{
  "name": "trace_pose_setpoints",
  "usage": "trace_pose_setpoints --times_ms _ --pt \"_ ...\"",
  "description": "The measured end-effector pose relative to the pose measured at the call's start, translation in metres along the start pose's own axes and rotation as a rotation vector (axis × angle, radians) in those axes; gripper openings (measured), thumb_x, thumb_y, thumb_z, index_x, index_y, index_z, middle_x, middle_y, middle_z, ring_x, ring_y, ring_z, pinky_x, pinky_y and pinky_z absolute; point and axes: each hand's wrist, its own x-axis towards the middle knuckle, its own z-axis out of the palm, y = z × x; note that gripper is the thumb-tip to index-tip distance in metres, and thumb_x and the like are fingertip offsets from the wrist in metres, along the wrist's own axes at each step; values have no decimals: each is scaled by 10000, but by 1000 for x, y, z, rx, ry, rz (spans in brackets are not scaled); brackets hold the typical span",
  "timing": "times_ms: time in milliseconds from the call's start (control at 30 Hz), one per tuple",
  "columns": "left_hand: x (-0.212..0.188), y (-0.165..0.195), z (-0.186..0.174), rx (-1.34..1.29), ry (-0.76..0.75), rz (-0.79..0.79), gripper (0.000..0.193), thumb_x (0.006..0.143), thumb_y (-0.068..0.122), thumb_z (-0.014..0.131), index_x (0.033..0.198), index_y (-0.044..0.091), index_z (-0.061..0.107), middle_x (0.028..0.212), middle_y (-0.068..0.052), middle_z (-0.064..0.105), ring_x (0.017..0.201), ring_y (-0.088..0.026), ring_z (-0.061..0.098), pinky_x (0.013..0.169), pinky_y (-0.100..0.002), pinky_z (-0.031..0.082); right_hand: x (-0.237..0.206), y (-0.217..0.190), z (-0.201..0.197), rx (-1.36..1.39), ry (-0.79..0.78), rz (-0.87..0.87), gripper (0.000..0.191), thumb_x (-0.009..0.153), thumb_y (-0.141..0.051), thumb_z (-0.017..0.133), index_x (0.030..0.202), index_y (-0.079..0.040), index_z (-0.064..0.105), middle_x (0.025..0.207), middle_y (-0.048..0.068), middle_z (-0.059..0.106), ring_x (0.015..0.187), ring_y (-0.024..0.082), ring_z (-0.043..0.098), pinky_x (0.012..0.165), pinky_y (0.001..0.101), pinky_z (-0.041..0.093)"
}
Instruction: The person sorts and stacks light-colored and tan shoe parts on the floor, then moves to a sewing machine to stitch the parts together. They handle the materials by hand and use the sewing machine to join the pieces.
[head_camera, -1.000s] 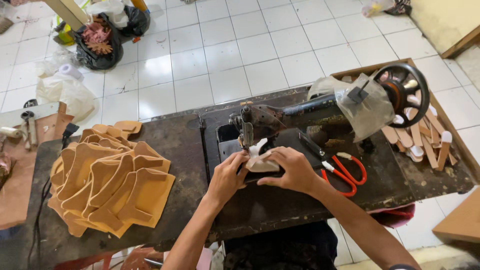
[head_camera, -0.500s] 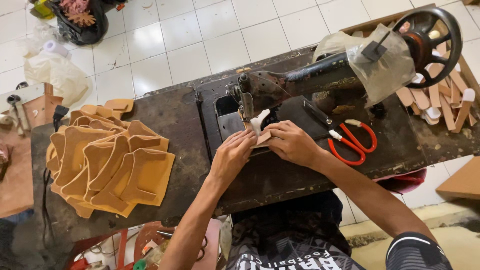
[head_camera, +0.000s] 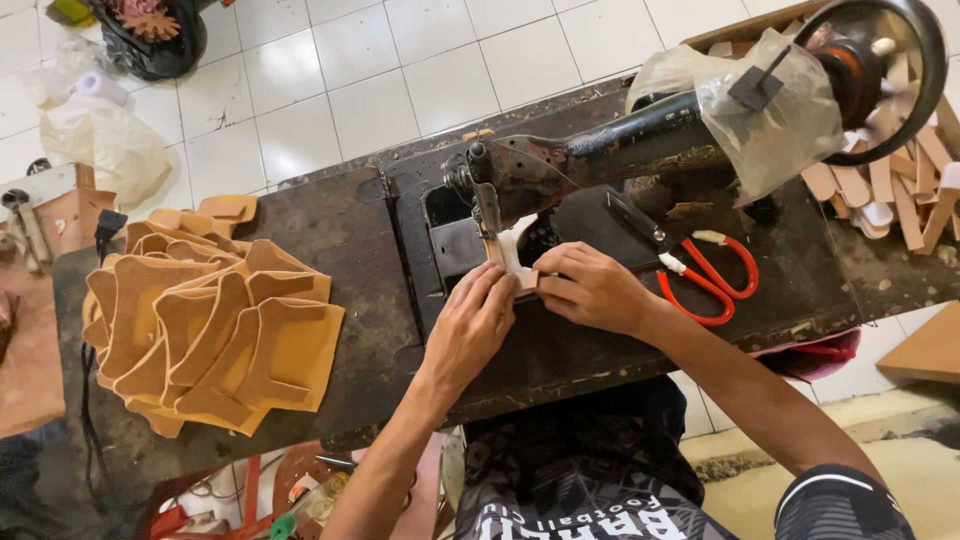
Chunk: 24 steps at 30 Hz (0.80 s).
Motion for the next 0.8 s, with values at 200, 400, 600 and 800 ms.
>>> trace_pose_setpoints --times_ms 200,400,600,800 --pt "1 7 0 1 -39 -32 363 851 -10 714 1205 -29 641 1184 -144 633 1193 -335 606 1020 -407 527 -4 0 3 -35 9 60 217 799 -125 792 973 -65 677 1144 81 650 1093 284 644 945 430 533" --pt "0 12 2 -21 -71 -90 424 836 -34 688 1256 -32 631 1194 -149 601 1216 -348 584 1002 -415 524 -6 1 4 -19 -6 109 212 805 -124 782 988 -78 687 1141 65 654 1087 278 641 930 427 524" --pt "-1 12 4 -9 -75 -96 412 849 -48 657 1259 -40 624 1216 -170 584 1224 -364 570 1003 -427 516 -5 0 3 -16 -2 128 194 814 -132 774 978 -84 683 1140 66 655 1087 283 636 915 435 520" --pt "1 9 7 -22 -65 -129 426 842 -81 639 1262 -10 638 1217 -158 581 1245 -366 570 1019 -428 509 -1 -2 0 -12 12 137 201 826 -114 764 1004 -77 679 1160 67 657 1087 285 635 924 432 518"
